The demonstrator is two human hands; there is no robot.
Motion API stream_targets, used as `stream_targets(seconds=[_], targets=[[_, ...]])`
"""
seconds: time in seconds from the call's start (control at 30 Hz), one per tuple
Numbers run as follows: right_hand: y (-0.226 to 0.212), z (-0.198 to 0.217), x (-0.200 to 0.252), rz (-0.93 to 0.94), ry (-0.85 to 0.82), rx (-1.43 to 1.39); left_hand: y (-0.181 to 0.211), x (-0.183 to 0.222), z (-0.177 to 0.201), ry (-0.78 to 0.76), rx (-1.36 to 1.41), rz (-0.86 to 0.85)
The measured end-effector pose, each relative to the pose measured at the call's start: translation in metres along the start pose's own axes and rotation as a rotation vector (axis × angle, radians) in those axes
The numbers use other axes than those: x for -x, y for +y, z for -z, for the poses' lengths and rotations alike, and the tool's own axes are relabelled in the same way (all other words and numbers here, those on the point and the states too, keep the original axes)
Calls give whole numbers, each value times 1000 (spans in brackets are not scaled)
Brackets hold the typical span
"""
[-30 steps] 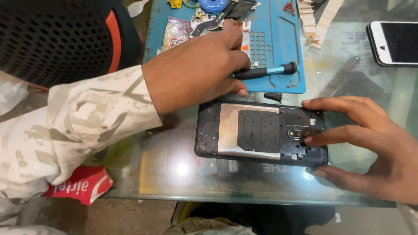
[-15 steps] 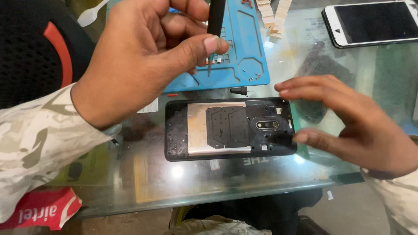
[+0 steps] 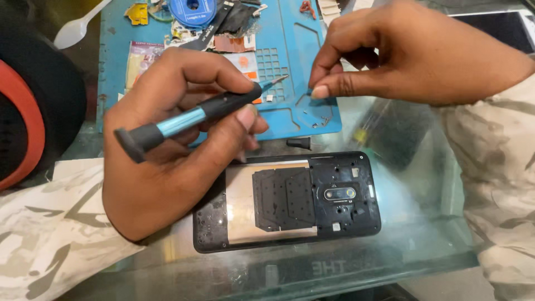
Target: The person aligns and presses the back cover onto a smartphone, then uses a screwdriver to fasten screws around the camera module area. The device is handled repeatedly to check fit and alignment during the process.
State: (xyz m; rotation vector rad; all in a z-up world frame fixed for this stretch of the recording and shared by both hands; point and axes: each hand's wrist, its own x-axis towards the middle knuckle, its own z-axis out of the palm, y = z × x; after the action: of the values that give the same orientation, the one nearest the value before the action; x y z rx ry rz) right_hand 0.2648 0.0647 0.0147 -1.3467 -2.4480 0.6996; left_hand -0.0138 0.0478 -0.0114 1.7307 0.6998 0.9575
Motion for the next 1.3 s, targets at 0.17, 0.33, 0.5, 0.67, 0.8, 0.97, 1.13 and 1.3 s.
stream_targets(seconds=[0.17,0.33,0.5,0.67,0.8,0.97,1.13,1.3], targets=[[0,-15,1,-89,23,43,-4,-11,0,15,20,44],[-3,-19,-4,-175,12,107,-10,-9,1,6,15,90],[2,-24,0,-116,42,152,-8,-12,-1,0,-88,99],[-3,-26,-3,-71,16,130,-5,-14,-2,-19,-165,45],[1,-31,2,43,59,117,-3,-14,-5,-34,-217,33],[3,-21,18,-91,211,149,2,-12,-6,-44,-273,-4],[-32,-32,76,-70,305,8,3,-10,-9,-70,-407,-177],[-44,-75,114,-64,134,-131,-2,-7,-7,-89,-452,-221]])
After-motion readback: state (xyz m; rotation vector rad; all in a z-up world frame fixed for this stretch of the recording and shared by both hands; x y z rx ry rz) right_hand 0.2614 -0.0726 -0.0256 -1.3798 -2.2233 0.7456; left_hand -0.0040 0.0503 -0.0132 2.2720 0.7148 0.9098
